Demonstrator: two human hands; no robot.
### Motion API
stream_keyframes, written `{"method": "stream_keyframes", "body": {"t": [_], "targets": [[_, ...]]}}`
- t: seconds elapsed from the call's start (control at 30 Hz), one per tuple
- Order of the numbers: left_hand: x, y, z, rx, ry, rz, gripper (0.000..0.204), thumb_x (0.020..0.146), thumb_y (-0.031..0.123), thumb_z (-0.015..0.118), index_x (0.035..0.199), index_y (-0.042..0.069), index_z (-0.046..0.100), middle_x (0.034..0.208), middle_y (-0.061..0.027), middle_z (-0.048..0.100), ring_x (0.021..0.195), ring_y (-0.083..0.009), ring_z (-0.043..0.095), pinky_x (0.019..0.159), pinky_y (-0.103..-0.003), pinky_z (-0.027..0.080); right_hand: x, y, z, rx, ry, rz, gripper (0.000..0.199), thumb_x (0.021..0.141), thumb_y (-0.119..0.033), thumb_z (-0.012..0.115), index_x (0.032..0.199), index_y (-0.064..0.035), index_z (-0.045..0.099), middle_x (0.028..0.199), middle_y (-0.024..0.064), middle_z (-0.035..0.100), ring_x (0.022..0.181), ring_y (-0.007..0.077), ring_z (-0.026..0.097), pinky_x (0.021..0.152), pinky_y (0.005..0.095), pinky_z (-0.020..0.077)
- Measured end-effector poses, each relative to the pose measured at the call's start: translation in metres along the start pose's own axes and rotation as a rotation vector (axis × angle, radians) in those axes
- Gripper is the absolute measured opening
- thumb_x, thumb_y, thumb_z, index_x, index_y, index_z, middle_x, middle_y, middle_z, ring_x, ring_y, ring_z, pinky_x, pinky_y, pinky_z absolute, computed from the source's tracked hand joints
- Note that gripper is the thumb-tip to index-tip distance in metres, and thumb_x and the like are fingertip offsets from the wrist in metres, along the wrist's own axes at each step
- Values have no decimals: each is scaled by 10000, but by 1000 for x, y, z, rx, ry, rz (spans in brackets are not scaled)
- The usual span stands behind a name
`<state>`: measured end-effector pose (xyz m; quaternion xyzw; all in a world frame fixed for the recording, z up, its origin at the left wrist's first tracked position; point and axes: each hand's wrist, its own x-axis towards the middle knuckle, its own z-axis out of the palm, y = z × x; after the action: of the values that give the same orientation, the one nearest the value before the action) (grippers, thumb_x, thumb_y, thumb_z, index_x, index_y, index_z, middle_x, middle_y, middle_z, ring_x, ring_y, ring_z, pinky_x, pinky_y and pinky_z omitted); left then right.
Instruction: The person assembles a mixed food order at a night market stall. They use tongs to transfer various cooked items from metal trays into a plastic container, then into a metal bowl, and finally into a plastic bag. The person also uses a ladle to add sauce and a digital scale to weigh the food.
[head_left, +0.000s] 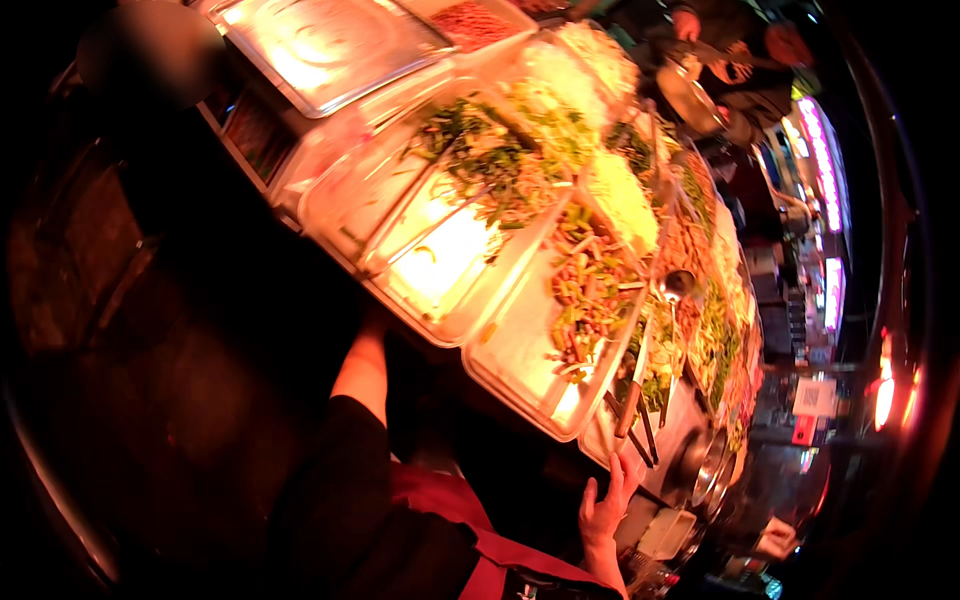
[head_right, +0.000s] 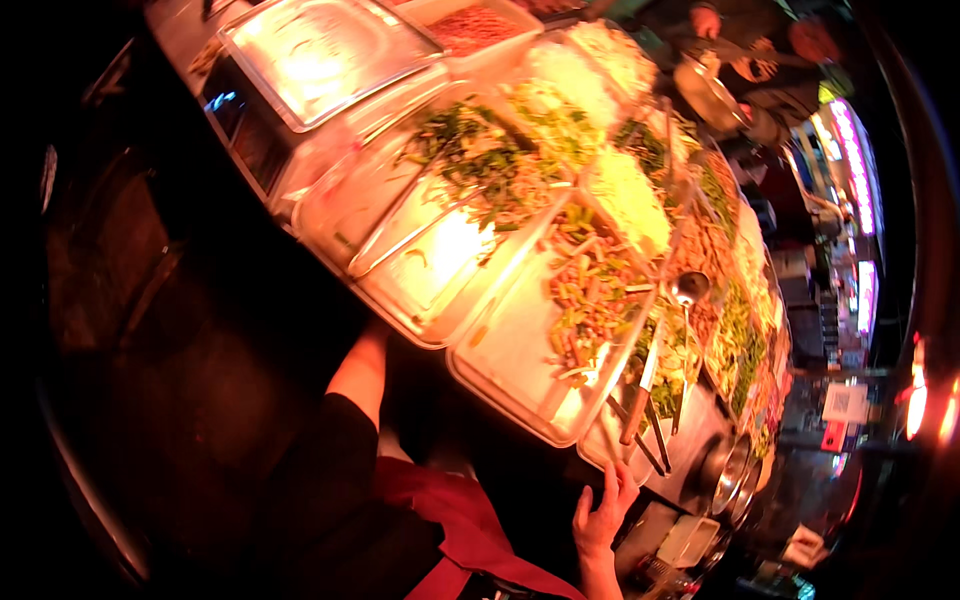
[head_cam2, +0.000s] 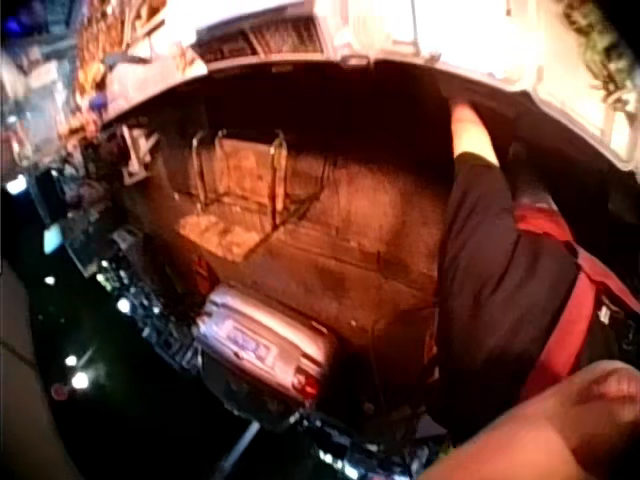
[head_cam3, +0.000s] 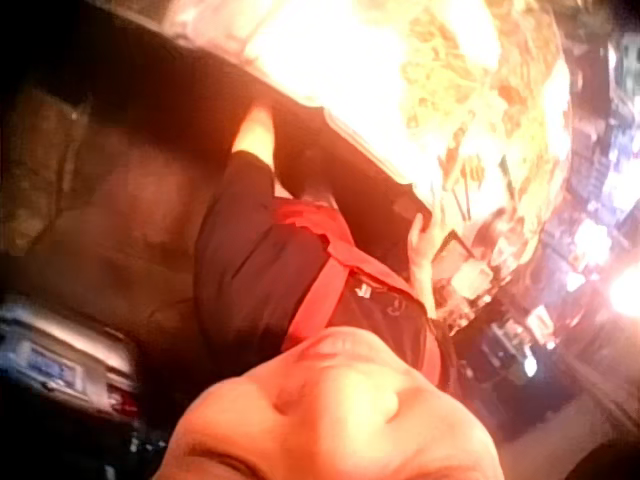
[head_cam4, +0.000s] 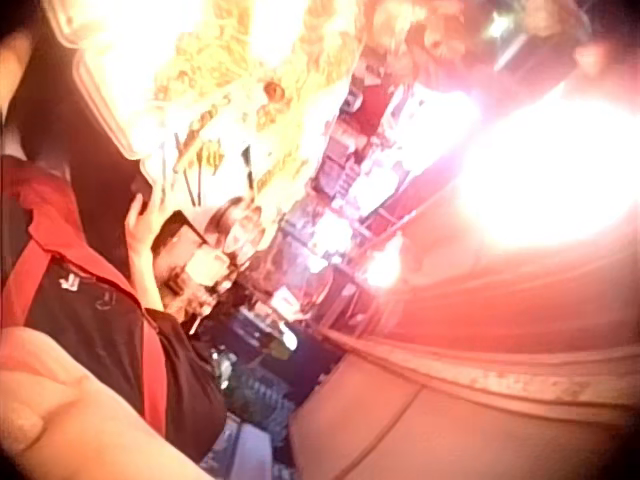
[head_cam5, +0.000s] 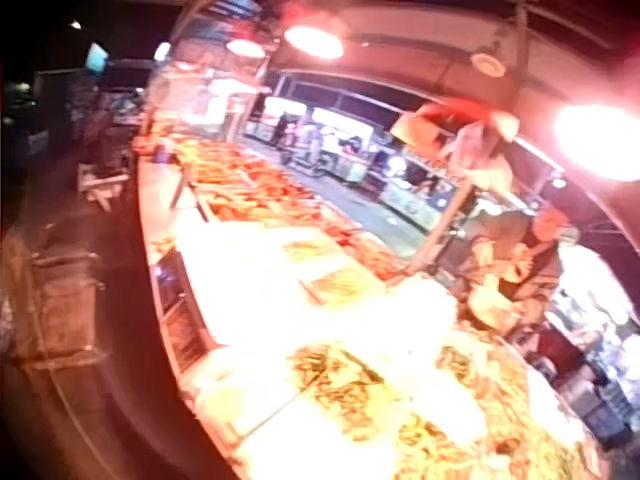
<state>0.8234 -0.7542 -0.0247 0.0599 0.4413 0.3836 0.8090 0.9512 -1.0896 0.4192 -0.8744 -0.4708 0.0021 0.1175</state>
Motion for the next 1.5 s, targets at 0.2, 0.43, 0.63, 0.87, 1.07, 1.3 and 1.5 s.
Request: {"method": "stream_keyframes", "body": {"t": [0.2, 0.43, 0.63, 0.87, 1.07, 1.3, 1.5], "targets": [[-13, -10, -7, -85, -39, 67, 314, 774, 145, 562, 1072, 48, 544, 917, -77, 573, 828, -211, 547, 658, -344, 481, 4, -3, 12, 1322, -330, 1050, 266, 836, -99, 549, 1073, 13, 499, 1057, 182, 545, 846, 245, 587, 782, 332, 476], [-165, 26, -95, -11, 231, -227, 259, 686, -23, 495, 940, -2, 536, 867, -114, 569, 801, -244, 565, 731, -363, 498, 22, 18, 104, 2132, -206, 1279, 291, 886, -267, 498, 1016, -7, 503, 945, 172, 591, 802, 242, 595, 669, 284, 526], [-315, 110, -135, 26, 140, -151, 339, 672, -23, 479, 1010, -30, 484, 1029, -117, 534, 951, -253, 540, 818, -374, 469, 44, 20, 128, 1975, -209, 1159, 178, 824, -95, 465, 971, -5, 510, 907, 141, 620, 687, 176, 599, 458, 205, 431], [-445, 145, -134, 48, 84, 101, 570, 624, -19, 476, 1191, -36, 417, 1119, -101, 508, 1061, -228, 483, 954, -377, 381, 23, 23, 106, 2010, -239, 1137, 227, 787, -58, 469, 1007, -14, 439, 1013, 214, 567, 642, 176, 552, 412, 192, 368], [-499, 148, -84, 4, 320, 165, 355, 624, -36, 492, 973, 17, 531, 908, -75, 553, 886, -226, 540, 884, -375, 409, 2, 1, 76, 2051, -356, 1191, 50, 773, -61, 490, 753, -19, 469, 650, 59, 495, 536, 129, 460, 394, 196, 358], [-511, 146, -2, 74, 45, 146, 455, 665, 16, 478, 1120, -8, 470, 1086, -118, 523, 1030, -266, 507, 933, -425, 386, -15, 33, 14, 2125, -285, 849, 140, 812, -124, 481, 896, -18, 516, 974, 237, 581, 589, 124, 504, 412, 171, 383], [-433, 134, 150, 82, -202, 137, 477, 681, -47, 444, 1158, -26, 439, 1091, -140, 527, 1003, -264, 539, 857, -411, 461, 0, 112, -56, 1901, -38, 805, 134, 819, -123, 475, 917, -32, 491, 876, 184, 606, 518, 90, 458, 385, 158, 335]]}}
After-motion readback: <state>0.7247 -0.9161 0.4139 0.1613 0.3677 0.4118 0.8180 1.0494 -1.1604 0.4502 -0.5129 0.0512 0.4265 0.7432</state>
